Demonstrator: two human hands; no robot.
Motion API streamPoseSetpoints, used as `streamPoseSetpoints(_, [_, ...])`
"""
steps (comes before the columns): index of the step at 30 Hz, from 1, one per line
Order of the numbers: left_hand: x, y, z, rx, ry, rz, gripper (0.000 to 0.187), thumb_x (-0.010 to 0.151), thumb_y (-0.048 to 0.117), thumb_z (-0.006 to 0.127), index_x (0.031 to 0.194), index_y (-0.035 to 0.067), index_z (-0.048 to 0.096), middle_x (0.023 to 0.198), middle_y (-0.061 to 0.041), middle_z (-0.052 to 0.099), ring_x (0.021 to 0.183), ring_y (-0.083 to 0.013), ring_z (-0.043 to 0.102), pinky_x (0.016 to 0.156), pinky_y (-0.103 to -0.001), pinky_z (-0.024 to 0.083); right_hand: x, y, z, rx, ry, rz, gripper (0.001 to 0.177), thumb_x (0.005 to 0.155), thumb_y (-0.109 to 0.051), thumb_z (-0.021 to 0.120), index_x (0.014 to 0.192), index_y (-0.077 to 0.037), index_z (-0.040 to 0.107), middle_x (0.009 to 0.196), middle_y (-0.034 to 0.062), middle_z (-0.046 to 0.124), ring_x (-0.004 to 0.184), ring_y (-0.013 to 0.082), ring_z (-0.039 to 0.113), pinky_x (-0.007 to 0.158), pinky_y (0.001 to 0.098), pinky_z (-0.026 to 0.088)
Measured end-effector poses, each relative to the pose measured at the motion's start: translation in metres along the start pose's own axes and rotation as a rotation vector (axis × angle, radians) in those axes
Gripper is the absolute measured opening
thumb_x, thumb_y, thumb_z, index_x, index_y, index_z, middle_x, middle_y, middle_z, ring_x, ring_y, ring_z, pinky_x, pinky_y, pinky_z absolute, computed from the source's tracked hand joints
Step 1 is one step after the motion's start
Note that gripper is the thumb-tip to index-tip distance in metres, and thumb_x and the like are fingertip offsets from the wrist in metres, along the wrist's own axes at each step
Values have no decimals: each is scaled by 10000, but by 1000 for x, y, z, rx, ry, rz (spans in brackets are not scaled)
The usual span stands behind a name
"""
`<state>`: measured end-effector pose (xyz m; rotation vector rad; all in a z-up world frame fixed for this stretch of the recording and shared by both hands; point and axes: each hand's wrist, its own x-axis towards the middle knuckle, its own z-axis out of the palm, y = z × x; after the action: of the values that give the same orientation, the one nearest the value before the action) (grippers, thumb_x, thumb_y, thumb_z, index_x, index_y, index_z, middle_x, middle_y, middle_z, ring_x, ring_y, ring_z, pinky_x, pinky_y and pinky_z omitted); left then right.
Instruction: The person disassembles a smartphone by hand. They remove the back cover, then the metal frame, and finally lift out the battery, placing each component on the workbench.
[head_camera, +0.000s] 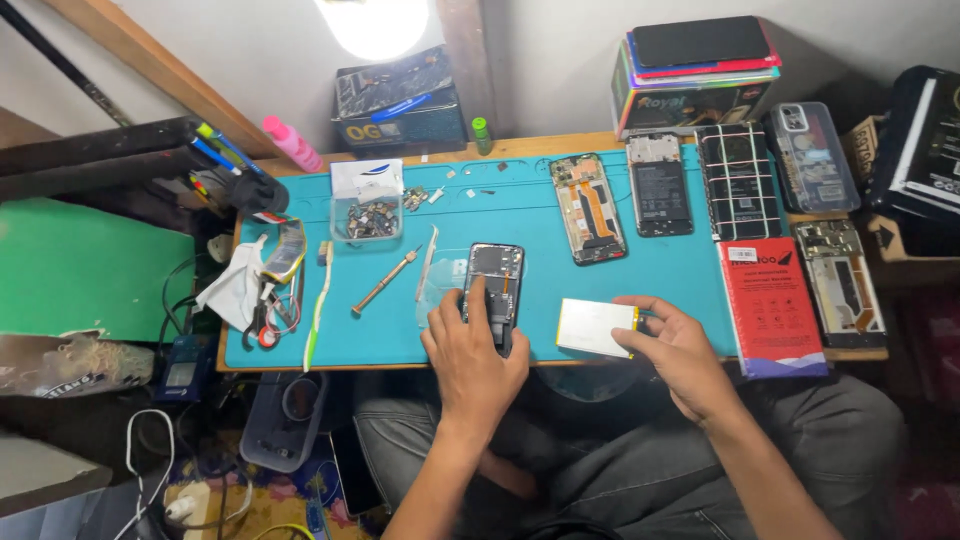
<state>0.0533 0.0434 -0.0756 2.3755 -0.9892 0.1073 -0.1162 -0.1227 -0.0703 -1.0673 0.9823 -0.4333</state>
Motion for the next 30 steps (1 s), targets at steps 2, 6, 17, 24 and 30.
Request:
streamPoseSetpoints(2, [-1, -6, -9, -12, 46, 26, 808, 770, 328, 843, 1472, 25, 581, 1302, -279, 554, 1105, -426, 530, 869, -491, 376, 3, 6, 2, -29, 5, -4, 556, 838, 117, 793, 1378, 62, 673, 1035, 238, 738, 865, 298, 765, 746, 466, 662])
streamPoseSetpoints(6, [-6, -34, -24, -52, 108, -30, 617, 833, 315, 856, 1362, 52, 679, 1264, -215, 603, 1117, -397, 562, 874, -476, 394, 3, 2, 4, -79, -26, -6, 556, 861, 110, 781, 1400, 66, 653, 1053, 232, 728, 877, 290, 748, 749, 471, 654])
streamPoseSetpoints(17, [33, -210, -70, 6, 320, -229, 173, 966, 43, 764, 1134, 60, 802, 997, -165, 634, 1040, -426, 598, 850, -557, 510, -1, -23, 20, -711, 43, 94, 834, 788, 3, 893, 1554, -181, 619, 1221, 197, 745, 744, 265, 572, 737, 336, 379])
streamPoseSetpoints(24, [76, -242, -61, 188, 152, -360, 168, 930, 144, 811, 1069, 52, 826, 1060, -170, 694, 1064, -416, 621, 814, -566, 562, 6, -12, 4, -1121, 139, 9, 748, 731, -282, 990, 1433, -277, 733, 1133, 54, 780, 866, 244, 540, 786, 393, 449])
streamPoseSetpoints(30, [93, -234, -65, 50, -3, -669, 115, 965, 95, 748, 1051, 126, 818, 1179, -187, 698, 1076, -464, 671, 810, -619, 570, 15, 8, -21, -1317, 9, -390, 766, 679, -392, 963, 1393, -228, 739, 1382, 16, 706, 1370, 243, 550, 1112, 427, 453])
